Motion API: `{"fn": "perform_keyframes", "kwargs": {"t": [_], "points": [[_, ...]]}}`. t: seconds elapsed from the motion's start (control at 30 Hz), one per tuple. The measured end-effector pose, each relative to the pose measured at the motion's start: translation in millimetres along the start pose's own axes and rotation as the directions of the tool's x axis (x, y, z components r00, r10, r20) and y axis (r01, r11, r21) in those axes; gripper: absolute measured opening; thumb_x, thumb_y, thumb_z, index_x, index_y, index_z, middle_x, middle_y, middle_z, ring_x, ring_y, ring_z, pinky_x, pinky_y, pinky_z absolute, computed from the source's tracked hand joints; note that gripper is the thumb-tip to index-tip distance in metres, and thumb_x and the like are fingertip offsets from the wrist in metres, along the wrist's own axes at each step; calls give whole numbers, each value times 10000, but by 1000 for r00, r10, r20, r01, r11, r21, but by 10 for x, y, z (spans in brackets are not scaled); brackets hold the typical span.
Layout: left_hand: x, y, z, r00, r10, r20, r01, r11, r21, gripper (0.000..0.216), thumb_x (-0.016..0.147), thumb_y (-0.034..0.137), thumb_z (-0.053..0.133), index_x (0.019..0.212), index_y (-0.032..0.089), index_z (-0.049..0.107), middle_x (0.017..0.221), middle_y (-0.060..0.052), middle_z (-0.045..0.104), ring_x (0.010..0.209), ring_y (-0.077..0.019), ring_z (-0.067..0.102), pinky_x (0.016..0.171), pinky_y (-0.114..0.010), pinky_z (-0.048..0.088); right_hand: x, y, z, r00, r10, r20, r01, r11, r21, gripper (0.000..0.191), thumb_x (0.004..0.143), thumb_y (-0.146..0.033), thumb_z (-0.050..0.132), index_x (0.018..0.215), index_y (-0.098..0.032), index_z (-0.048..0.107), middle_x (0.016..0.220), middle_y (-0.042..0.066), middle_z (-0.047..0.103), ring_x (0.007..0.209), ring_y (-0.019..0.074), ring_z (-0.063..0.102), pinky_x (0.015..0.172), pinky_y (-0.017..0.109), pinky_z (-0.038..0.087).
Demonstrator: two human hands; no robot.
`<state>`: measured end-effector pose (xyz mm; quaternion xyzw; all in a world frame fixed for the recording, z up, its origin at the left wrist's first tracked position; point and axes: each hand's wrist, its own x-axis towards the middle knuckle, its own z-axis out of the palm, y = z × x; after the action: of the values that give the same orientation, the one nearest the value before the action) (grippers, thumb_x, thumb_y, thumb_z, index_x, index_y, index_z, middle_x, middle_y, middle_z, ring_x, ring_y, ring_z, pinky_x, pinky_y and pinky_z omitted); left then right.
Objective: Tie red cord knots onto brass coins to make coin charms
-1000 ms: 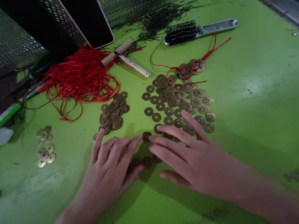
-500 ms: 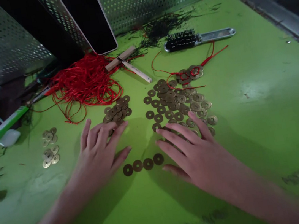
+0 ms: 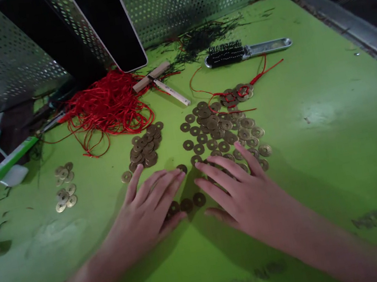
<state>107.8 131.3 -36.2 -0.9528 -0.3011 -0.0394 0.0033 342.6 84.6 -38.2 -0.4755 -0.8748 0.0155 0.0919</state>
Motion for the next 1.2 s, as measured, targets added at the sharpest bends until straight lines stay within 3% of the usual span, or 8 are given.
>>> {"fn": "perform_keyframes", "kwargs": {"t": [0.1, 0.27, 0.57, 0.73, 0.9, 1.2], "points": [[-70, 51, -10, 999, 19, -35, -19, 1000, -20, 548, 962, 484, 356, 1361, 117, 439, 1364, -66, 533, 1252, -228, 470, 1206, -511, 88, -4, 3, -2, 1000, -17, 14, 17, 1000, -16, 471, 967, -495, 349, 1231, -198, 602, 1337, 55, 573, 1250, 275, 472, 1145, 593, 133], [-71, 30, 14, 996, -20, -84, 16, 999, -51, 500, 960, 472, 365, 1267, 116, 536, 1299, -76, 585, 1224, -232, 496, 1202, -509, 121, -9, -14, -1, 1000, -11, -4, 11, 1000, 2, 476, 961, -502, 358, 1227, -194, 606, 1318, 56, 583, 1247, 275, 467, 1163, 565, 96], [-69, 37, 46, 995, -1, -95, -5, 998, -63, 469, 963, 455, 374, 1276, 143, 530, 1259, -37, 612, 1209, -219, 507, 1211, -502, 88, -8, -48, 65, 998, -59, -37, 56, 996, -68, 493, 975, -452, 310, 1259, -161, 588, 1039, 119, 622, 1015, 281, 562, 1133, 612, 166], [-89, 67, 47, 993, 61, -101, -72, 992, -104, 438, 957, 461, 394, 1269, 185, 529, 1263, 4, 611, 1255, -197, 471, 1222, -454, 25, -7, -17, 42, 999, -32, -28, 30, 998, -55, 502, 971, -438, 338, 1314, -127, 533, 1030, 132, 602, 1012, 290, 555, 1104, 636, 225], [-92, 71, 34, 994, 37, -107, -48, 994, -101, 442, 950, 459, 413, 1267, 172, 524, 1270, -18, 609, 1249, -199, 480, 1220, -455, 31, -12, -15, 30, 999, -31, -39, 29, 998, -50, 487, 972, -439, 336, 1338, -168, 507, 1053, 129, 592, 1035, 295, 542, 1072, 661, 257], [-66, 24, 19, 994, 34, -101, -47, 990, -133, 418, 963, 449, 392, 1265, 190, 522, 1330, 1, 571, 1292, -177, 446, 1217, -450, 20, -15, 6, 3, 999, 36, -36, -39, 995, -89, 508, 967, -468, 312, 1235, -155, 610, 1033, 125, 599, 1004, 302, 563, 1091, 670, 215]]}}
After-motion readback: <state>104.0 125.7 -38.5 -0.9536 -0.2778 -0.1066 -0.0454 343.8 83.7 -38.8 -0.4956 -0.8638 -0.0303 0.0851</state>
